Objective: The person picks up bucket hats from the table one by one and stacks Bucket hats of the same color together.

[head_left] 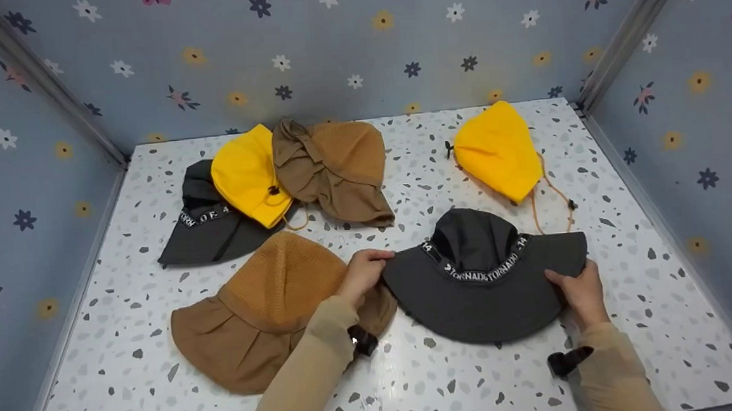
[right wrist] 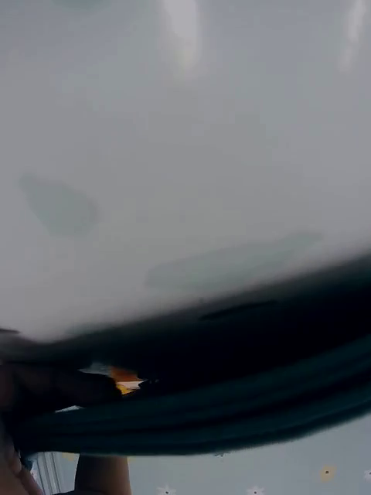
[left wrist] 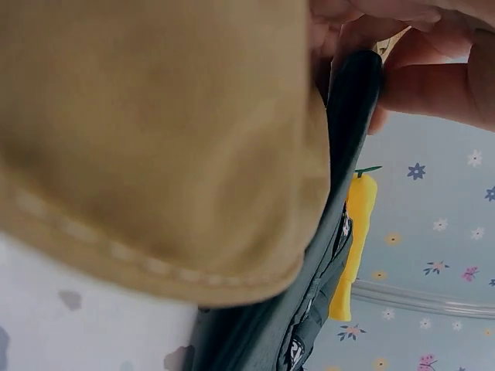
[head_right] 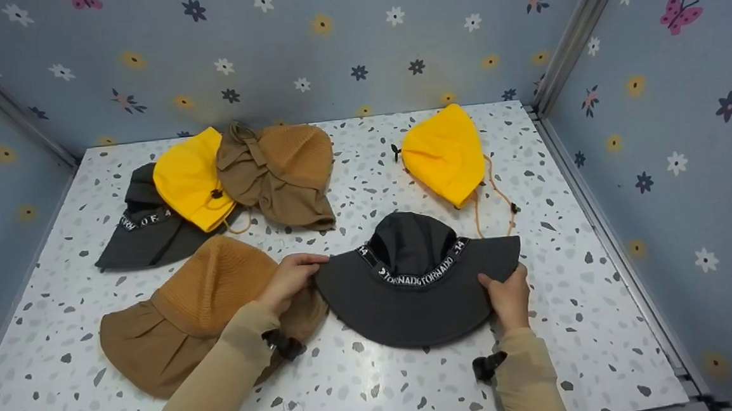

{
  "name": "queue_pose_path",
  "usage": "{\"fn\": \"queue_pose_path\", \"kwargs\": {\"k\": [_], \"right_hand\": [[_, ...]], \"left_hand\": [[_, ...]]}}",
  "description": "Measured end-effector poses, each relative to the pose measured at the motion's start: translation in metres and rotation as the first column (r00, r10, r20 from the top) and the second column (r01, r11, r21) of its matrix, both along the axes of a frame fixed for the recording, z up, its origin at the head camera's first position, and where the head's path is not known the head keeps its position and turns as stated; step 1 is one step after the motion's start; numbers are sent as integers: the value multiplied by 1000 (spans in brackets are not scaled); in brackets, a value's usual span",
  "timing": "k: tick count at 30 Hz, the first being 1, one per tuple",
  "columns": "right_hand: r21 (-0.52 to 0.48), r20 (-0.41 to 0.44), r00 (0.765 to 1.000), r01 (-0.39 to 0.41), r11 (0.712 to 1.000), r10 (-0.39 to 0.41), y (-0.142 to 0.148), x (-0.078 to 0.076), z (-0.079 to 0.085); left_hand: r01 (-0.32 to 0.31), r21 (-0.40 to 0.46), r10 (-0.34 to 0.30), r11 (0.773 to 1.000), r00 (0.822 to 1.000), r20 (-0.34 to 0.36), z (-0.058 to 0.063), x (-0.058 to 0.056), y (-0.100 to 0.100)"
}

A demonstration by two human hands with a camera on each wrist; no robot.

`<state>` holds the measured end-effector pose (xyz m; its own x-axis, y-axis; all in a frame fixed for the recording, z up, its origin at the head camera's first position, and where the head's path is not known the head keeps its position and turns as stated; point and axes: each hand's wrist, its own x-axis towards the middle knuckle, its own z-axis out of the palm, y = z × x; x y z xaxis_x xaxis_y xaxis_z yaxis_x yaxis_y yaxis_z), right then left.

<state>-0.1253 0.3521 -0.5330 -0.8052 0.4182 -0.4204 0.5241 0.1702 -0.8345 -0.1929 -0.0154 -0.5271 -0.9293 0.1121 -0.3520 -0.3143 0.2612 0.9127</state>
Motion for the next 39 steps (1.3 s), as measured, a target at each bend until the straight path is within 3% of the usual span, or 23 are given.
{"fn": "queue_pose_path", "kwargs": {"k": [10, 21, 27, 31, 33, 36, 39], "right_hand": [[217, -50, 996, -56, 975, 68, 1, -1, 0], [367, 3, 997, -69, 928, 73, -3, 0, 2], [424, 83, 991, -128, 897, 103, -4, -2, 4], [505, 154, 976, -214, 836, 157, -5, -5, 9], [558, 202, 959, -279, 781, 198, -6, -7, 12], [621, 273, 917, -400, 674, 292, -9, -12, 17], [629, 306, 870, -489, 604, 386, -9, -18, 23]], "left_hand": [[7, 33, -7, 999, 1000, 15, -1, 0, 1], [28, 52, -30, 998, 999, 38, -1, -2, 0], [49, 76, -56, 996, 995, 86, 2, -2, 0], [63, 89, -72, 994, 992, 100, 2, -2, 0], [64, 108, -76, 992, 990, 116, 2, -2, 0], [64, 136, -82, 989, 988, 130, 1, -3, 1], [52, 157, -75, 986, 987, 143, -1, -3, 2]]}}
